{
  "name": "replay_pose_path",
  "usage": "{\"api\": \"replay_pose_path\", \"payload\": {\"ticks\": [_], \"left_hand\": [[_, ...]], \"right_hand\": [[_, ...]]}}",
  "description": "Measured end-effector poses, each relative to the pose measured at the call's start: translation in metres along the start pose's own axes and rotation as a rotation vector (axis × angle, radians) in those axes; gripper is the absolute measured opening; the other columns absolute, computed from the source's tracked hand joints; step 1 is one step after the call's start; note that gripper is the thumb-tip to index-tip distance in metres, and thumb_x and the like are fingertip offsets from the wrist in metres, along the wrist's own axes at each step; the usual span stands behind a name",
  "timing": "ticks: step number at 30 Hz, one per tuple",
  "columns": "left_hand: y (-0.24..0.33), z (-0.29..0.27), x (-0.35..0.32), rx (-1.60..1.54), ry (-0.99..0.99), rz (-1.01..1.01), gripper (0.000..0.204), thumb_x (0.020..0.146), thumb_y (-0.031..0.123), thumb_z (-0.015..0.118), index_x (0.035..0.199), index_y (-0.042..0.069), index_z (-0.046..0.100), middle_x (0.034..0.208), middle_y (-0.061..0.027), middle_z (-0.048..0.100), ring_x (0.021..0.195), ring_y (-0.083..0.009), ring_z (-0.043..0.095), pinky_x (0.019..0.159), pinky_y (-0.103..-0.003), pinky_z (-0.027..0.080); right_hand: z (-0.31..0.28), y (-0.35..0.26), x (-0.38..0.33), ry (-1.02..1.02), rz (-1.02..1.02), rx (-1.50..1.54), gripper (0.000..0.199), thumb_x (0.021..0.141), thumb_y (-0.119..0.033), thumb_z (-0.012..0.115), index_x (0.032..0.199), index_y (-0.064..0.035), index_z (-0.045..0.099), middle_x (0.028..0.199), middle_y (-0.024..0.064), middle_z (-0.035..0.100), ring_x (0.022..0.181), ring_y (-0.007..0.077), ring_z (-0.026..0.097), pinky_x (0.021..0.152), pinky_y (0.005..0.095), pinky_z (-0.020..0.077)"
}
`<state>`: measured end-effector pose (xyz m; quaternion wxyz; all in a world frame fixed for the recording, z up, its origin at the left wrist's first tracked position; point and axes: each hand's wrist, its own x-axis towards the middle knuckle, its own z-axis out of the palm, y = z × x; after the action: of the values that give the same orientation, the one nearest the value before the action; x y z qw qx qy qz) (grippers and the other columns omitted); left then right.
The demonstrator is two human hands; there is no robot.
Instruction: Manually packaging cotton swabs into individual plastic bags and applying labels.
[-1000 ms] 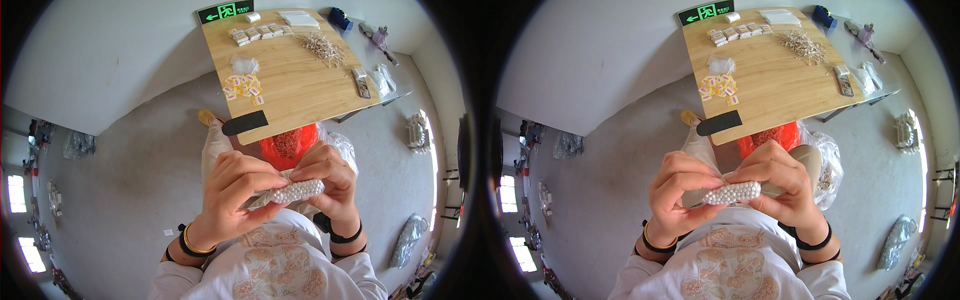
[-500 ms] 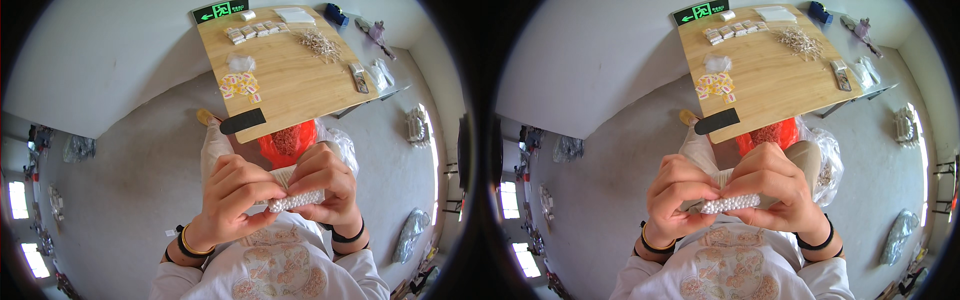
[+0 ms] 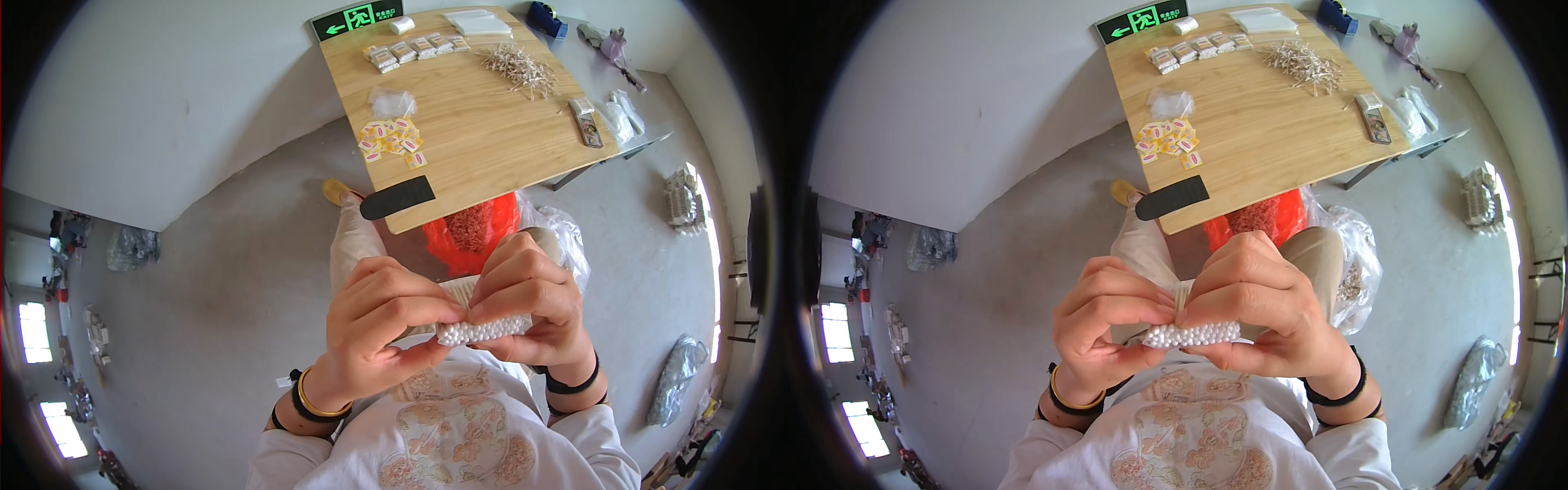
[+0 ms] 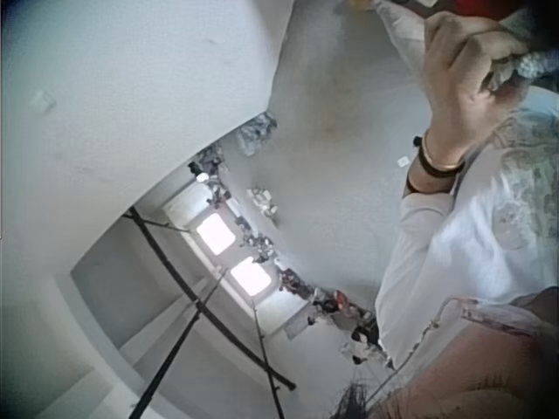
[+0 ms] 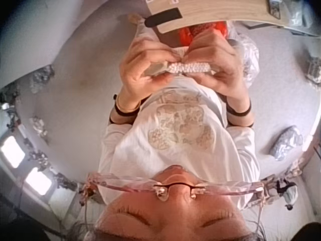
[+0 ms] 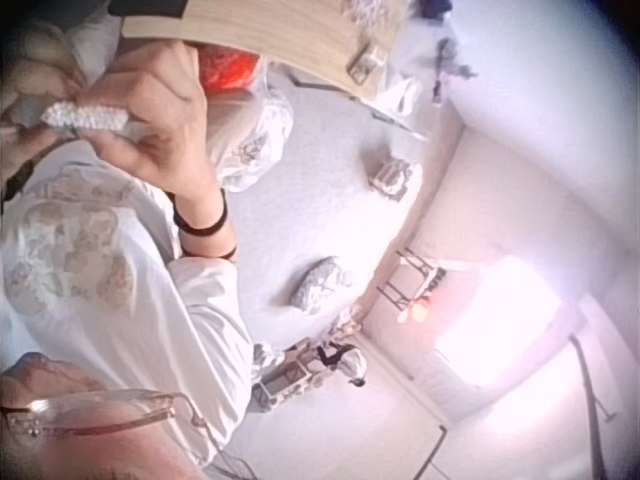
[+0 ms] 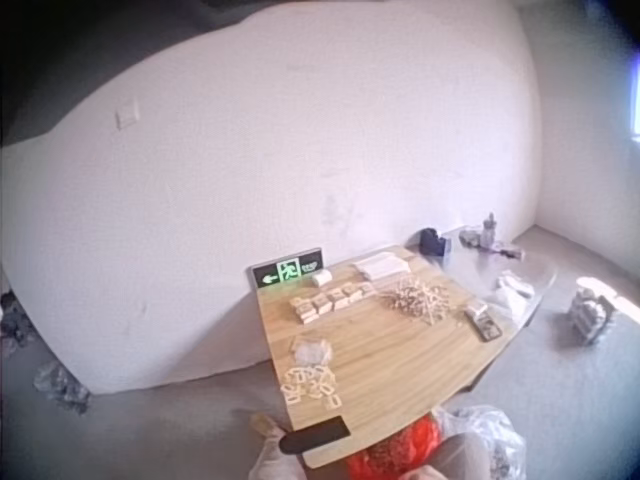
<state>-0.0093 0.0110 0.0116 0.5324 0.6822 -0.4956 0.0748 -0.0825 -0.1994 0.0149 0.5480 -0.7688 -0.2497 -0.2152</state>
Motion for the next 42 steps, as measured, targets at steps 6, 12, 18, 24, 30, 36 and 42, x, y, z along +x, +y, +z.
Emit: {"api": "replay_pose_path", "payload": {"ticks": [6, 12, 18, 24, 30, 36, 42], "left_hand": [[0.002, -0.004, 0.002, 0.002, -0.053, -0.019, 0.023, 0.075, 0.014, 0.084, 0.092, 0.007, 0.070, 0.090, -0.0043, 0.073, 0.081, -0.0176, 0.068, 0.076, -0.034, 0.046], [0.001, -0.005, 0.005, 0.007, -0.085, -0.040, 0.028, 0.071, 0.014, 0.089, 0.091, 0.008, 0.071, 0.088, -0.0048, 0.073, 0.079, -0.0182, 0.067, 0.075, -0.033, 0.047], [0.001, -0.005, 0.001, -0.166, -0.073, -0.176, 0.029, 0.073, 0.014, 0.089, 0.093, 0.003, 0.072, 0.087, -0.0074, 0.073, 0.080, -0.0187, 0.068, 0.073, -0.033, 0.049], [0.006, -0.003, -0.001, -0.401, -0.081, -0.449, 0.025, 0.077, 0.002, 0.083, 0.098, -0.002, 0.069, 0.096, -0.0096, 0.072, 0.087, -0.0162, 0.067, 0.080, -0.029, 0.051], [0.000, 0.004, -0.001, -0.631, 0.037, -0.630, 0.040, 0.084, 0.003, 0.077, 0.119, 0.000, 0.059, 0.096, -0.0069, 0.069, 0.084, -0.0125, 0.068, 0.079, -0.025, 0.054], [-0.008, 0.007, -0.004, -0.660, 0.046, -0.685, 0.042, 0.086, 0.004, 0.075, 0.122, 0.004, 0.053, 0.093, -0.0057, 0.068, 0.084, -0.0108, 0.068, 0.078, -0.024, 0.053], [-0.005, 0.006, -0.008, -0.670, 0.062, -0.678, 0.041, 0.086, 0.004, 0.075, 0.121, 0.003, 0.054, 0.089, -0.0043, 0.066, 0.082, -0.0103, 0.067, 0.077, -0.024, 0.053]], "right_hand": [[0.001, -0.001, 0.001, -0.009, 0.052, 0.051, 0.027, 0.072, -0.009, 0.082, 0.097, -0.0071, 0.071, 0.092, 0.0036, 0.066, 0.085, 0.0223, 0.061, 0.077, 0.0343, 0.0428], [0.000, 0.003, -0.003, -0.001, 0.091, 0.090, 0.027, 0.073, -0.009, 0.081, 0.097, -0.0063, 0.070, 0.091, 0.0041, 0.066, 0.085, 0.0223, 0.061, 0.077, 0.0337, 0.0432], [-0.001, 0.004, -0.003, -0.010, 0.157, 0.139, 0.028, 0.074, -0.011, 0.080, 0.099, -0.0042, 0.070, 0.094, 0.0057, 0.067, 0.086, 0.0230, 0.061, 0.079, 0.0341, 0.0449], [0.001, 0.003, -0.008, -0.002, 0.309, 0.223, 0.030, 0.078, -0.009, 0.077, 0.105, -0.0004, 0.068, 0.098, 0.0072, 0.067, 0.090, 0.0191, 0.063, 0.084, 0.0296, 0.0475], [0.010, 0.003, -0.012, 0.135, 0.570, 0.542, 0.037, 0.086, -0.012, 0.074, 0.117, 0.0014, 0.060, 0.110, 0.0065, 0.064, 0.104, 0.0128, 0.060, 0.094, 0.0290, 0.0468], [0.015, 0.012, -0.011, 0.151, 0.589, 0.670, 0.029, 0.092, -0.009, 0.068, 0.117, 0.0013, 0.057, 0.112, 0.0053, 0.062, 0.107, 0.0123, 0.058, 0.096, 0.0286, 0.0456], [0.017, 0.011, -0.013, 0.142, 0.555, 0.686, 0.026, 0.093, -0.007, 0.066, 0.116, 0.0008, 0.059, 0.112, 0.0054, 0.063, 0.108, 0.0121, 0.058, 0.096, 0.0288, 0.0453]]}}
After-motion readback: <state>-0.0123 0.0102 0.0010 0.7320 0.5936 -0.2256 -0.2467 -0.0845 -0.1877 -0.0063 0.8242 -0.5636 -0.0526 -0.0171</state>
